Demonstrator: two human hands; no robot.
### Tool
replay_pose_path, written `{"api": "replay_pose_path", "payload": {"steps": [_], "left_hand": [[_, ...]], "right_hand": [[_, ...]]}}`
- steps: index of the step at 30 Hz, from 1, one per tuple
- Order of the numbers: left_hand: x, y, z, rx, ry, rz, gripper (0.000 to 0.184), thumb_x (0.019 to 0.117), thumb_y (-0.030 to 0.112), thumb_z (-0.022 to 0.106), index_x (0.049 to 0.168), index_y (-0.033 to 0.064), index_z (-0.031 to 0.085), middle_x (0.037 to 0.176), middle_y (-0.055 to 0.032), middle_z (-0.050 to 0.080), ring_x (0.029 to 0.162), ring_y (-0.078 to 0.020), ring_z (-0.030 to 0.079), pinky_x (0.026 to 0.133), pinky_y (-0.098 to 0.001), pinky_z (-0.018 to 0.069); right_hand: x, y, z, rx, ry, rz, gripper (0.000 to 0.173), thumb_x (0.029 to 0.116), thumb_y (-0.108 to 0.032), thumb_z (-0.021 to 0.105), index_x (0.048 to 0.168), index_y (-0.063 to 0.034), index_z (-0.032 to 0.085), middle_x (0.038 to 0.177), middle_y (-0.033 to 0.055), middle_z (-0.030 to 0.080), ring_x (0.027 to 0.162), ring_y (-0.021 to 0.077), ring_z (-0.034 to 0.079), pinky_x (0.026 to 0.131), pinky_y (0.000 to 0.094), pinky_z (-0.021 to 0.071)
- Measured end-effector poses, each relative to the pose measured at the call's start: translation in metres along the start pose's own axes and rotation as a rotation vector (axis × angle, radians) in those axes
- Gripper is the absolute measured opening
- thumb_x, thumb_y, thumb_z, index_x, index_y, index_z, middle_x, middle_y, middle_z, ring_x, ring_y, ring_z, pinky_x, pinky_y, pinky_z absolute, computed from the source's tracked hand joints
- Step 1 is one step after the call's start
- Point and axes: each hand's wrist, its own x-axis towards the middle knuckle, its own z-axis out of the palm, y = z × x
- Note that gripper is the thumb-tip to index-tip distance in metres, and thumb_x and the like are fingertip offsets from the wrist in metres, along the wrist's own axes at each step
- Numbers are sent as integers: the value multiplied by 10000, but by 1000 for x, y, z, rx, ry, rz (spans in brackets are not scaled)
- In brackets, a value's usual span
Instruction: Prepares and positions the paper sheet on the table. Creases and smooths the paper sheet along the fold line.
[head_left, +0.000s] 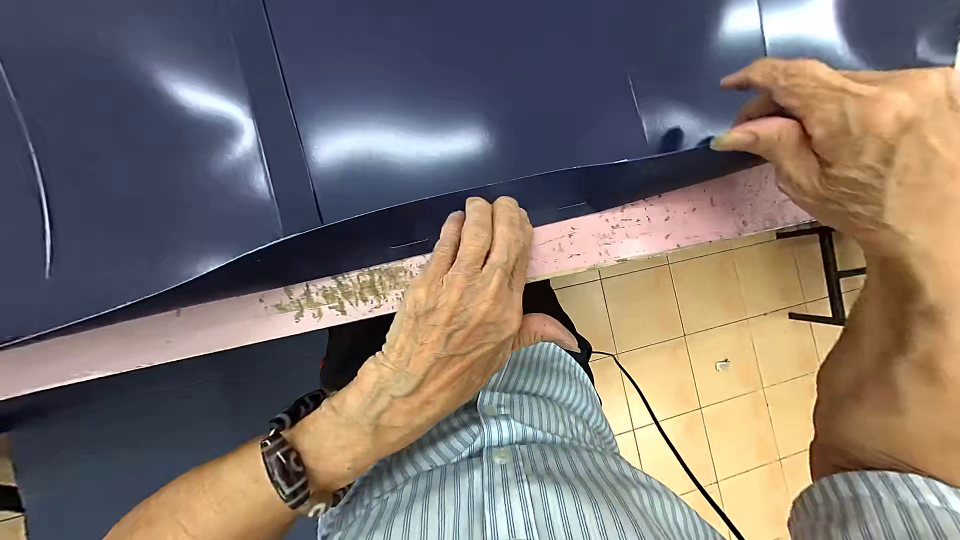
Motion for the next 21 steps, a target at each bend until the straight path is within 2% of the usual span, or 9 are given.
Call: {"api": "replay_pose_path", "payload": {"steps": [4, 7, 9, 12, 13, 15, 17, 19, 21], "left_hand": [[17, 16, 7, 72, -28, -28, 1139, 909, 835, 234, 1321, -194, 500, 1307, -377, 550, 1120, -509, 591, 894, -558, 486], [38, 28, 20, -24, -5, 54, 1099, 923, 814, 283, 1373, -165, 500, 1388, -356, 528, 1274, -489, 545, 1057, -646, 387], [53, 36, 27, 22, -22, 100, 1126, 904, 843, 242, 1461, -114, 444, 1447, -316, 489, 1299, -469, 502, 1019, -694, 322], [64, 44, 28, 109, -31, 76, 1169, 875, 880, 188, 1486, -84, 441, 1431, -284, 501, 1228, -463, 529, 962, -700, 330], [65, 45, 28, 124, -18, 68, 1161, 873, 881, 189, 1479, -72, 460, 1418, -276, 519, 1203, -459, 548, 953, -695, 345], [66, 44, 30, 120, 4, 59, 1150, 866, 887, 199, 1466, -50, 487, 1383, -254, 544, 1148, -436, 564, 921, -656, 361], [68, 44, 31, 99, 12, 46, 1159, 848, 902, 207, 1461, -37, 500, 1369, -241, 555, 1138, -423, 565, 920, -644, 360], [71, 44, 31, 70, 2, 29, 1172, 827, 920, 223, 1460, -28, 500, 1351, -225, 558, 1138, -409, 557, 923, -638, 345], [73, 44, 30, 58, -10, 16, 1189, 814, 932, 230, 1462, -29, 494, 1343, -218, 559, 1133, -401, 556, 926, -639, 341]], "right_hand": [[21, 9, 24, -8, -88, 115, 658, 1017, -554, 506, 1298, 37, 565, 994, 281, 649, 829, 503, 647, 666, 664, 443], [24, 9, 31, -48, -34, 107, 694, 997, -588, 516, 1286, 40, 571, 1065, 299, 646, 982, 526, 627, 785, 653, 446], [18, -3, 35, -124, 102, 105, 613, 1004, -531, 554, 1250, 29, 606, 1095, 294, 656, 1047, 524, 602, 852, 643, 414], [-14, -32, 31, -217, 384, 103, 406, 1028, -316, 621, 1297, -12, 628, 1272, 234, 627, 1212, 447, 545, 1024, 596, 367], [-27, -40, 33, -211, 508, 162, 347, 1024, -275, 641, 1257, -19, 657, 1247, 208, 646, 1201, 399, 565, 1043, 550, 386], [-46, -47, 42, -215, 662, 421, 285, 1050, -274, 590, 1042, -2, 676, 997, 188, 662, 1026, 351, 598, 960, 492, 411], [-56, -46, 49, -162, 540, 656, 416, 1088, -328, 493, 1022, 42, 673, 935, 241, 638, 986, 410, 576, 965, 564, 374], [-55, -44, 56, -29, 452, 695, 478, 1100, -361, 453, 1043, 61, 669, 929, 253, 632, 959, 416, 580, 965, 575, 376], [-45, -48, 58, 110, 447, 625, 482, 1092, -380, 471, 943, 39, 656, 846, 196, 599, 889, 344, 566, 880, 507, 399]]}}
